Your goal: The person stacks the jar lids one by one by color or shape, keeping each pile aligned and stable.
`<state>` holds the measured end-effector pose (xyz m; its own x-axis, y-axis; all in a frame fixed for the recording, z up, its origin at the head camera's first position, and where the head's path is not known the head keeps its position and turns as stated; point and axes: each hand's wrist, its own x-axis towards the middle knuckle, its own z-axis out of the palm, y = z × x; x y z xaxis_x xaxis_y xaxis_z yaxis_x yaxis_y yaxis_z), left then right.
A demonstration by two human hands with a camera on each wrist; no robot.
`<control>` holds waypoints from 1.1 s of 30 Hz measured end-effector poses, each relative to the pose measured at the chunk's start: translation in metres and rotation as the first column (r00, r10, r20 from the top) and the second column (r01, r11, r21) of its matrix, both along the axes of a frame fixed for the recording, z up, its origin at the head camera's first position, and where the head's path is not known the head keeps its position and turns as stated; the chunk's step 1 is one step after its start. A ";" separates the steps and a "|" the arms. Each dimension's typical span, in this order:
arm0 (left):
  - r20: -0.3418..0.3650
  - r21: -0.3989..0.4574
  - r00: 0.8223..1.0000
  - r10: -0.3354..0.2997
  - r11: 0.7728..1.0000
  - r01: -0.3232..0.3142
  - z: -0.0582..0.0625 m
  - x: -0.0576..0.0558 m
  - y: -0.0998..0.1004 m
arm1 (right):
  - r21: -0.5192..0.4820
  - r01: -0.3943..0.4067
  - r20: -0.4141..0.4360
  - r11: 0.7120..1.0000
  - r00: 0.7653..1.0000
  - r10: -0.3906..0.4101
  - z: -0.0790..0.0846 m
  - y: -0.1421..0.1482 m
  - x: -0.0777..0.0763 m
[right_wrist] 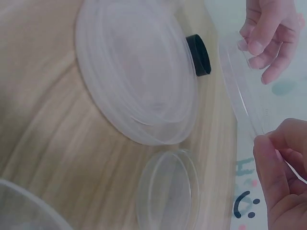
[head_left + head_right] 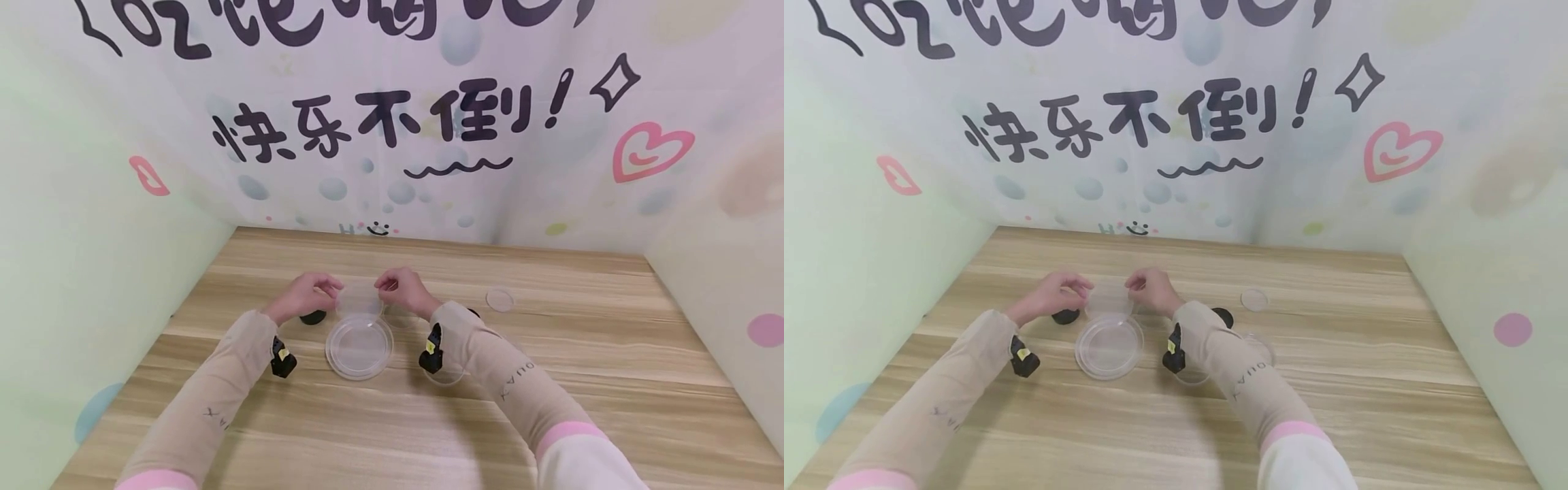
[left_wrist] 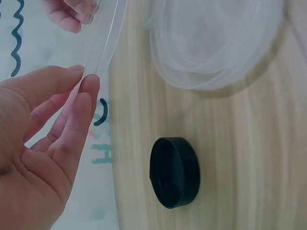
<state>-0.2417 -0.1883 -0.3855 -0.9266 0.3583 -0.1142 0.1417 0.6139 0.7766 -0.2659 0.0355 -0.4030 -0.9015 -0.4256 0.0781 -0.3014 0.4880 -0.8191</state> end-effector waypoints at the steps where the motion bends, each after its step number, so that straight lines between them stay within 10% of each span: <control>1: 0.004 0.001 1.000 -0.003 1.000 0.003 -0.001 0.001 0.000 | 0.004 -0.001 0.004 1.000 1.000 0.001 0.000 0.000 0.001; 33: 0.077 0.041 0.992 -0.098 0.995 0.096 -0.025 0.023 0.008 | 0.074 -0.169 0.028 0.983 0.986 0.167 -0.024 0.007 0.030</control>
